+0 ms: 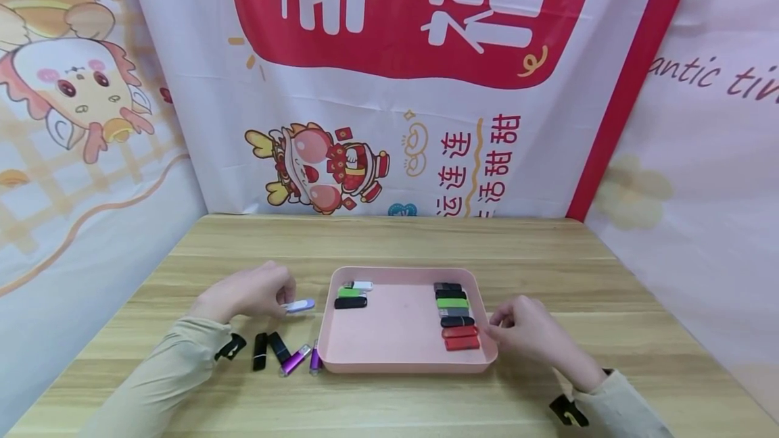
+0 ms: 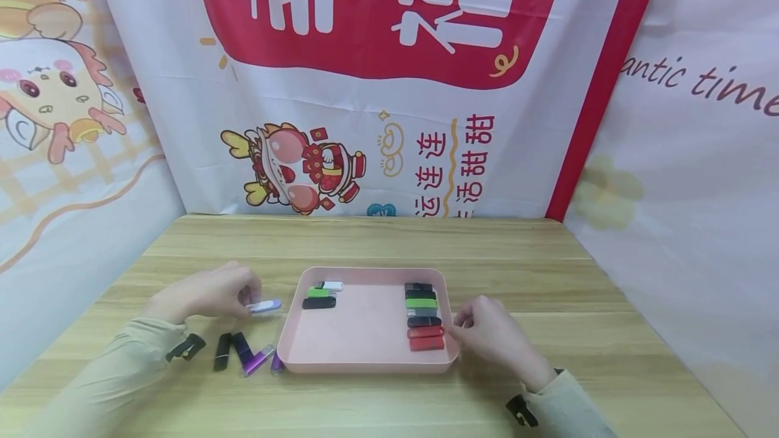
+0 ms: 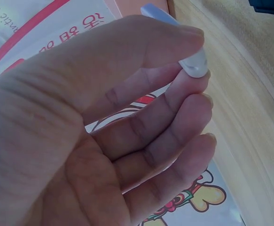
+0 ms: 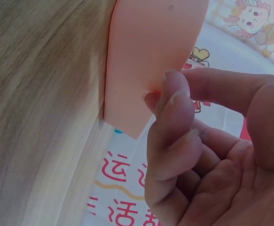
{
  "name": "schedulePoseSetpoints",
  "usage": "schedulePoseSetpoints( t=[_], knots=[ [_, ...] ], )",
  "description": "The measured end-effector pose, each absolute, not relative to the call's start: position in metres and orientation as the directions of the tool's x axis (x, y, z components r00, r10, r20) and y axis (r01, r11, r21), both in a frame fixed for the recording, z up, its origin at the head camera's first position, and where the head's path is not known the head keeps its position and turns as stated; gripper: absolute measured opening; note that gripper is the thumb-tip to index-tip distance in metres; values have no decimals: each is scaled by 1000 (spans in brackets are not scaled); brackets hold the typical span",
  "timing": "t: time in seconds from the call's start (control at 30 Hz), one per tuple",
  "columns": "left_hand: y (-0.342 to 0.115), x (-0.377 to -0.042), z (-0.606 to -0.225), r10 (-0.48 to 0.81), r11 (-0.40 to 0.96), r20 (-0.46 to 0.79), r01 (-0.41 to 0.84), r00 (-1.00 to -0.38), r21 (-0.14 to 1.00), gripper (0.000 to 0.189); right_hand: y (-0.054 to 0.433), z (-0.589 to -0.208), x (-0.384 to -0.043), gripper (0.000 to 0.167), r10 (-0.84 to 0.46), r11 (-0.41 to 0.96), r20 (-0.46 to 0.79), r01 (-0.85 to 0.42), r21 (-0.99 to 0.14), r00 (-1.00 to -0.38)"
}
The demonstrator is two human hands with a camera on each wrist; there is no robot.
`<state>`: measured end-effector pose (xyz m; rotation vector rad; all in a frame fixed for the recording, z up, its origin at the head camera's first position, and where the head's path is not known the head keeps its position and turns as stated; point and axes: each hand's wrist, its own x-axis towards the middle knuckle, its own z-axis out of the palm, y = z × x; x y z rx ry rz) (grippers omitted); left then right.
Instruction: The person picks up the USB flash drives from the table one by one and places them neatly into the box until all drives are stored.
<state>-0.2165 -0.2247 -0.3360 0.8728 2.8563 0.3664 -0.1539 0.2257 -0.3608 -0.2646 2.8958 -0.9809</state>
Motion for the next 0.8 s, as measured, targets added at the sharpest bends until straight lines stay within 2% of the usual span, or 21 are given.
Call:
schedulePoseSetpoints(
  t=[0.43,0.8],
  knots=[
    [-227,-217,-333,556,802,-45,522,-830,289,20,225,-360,-156,11,-180,799,-37,-124,-589,-983],
    [-218,-214,-327,603,758,53,592,-796,272,13,227,-360,-159,13,-221,813,-42,-160,-560,-974]
  ],
)
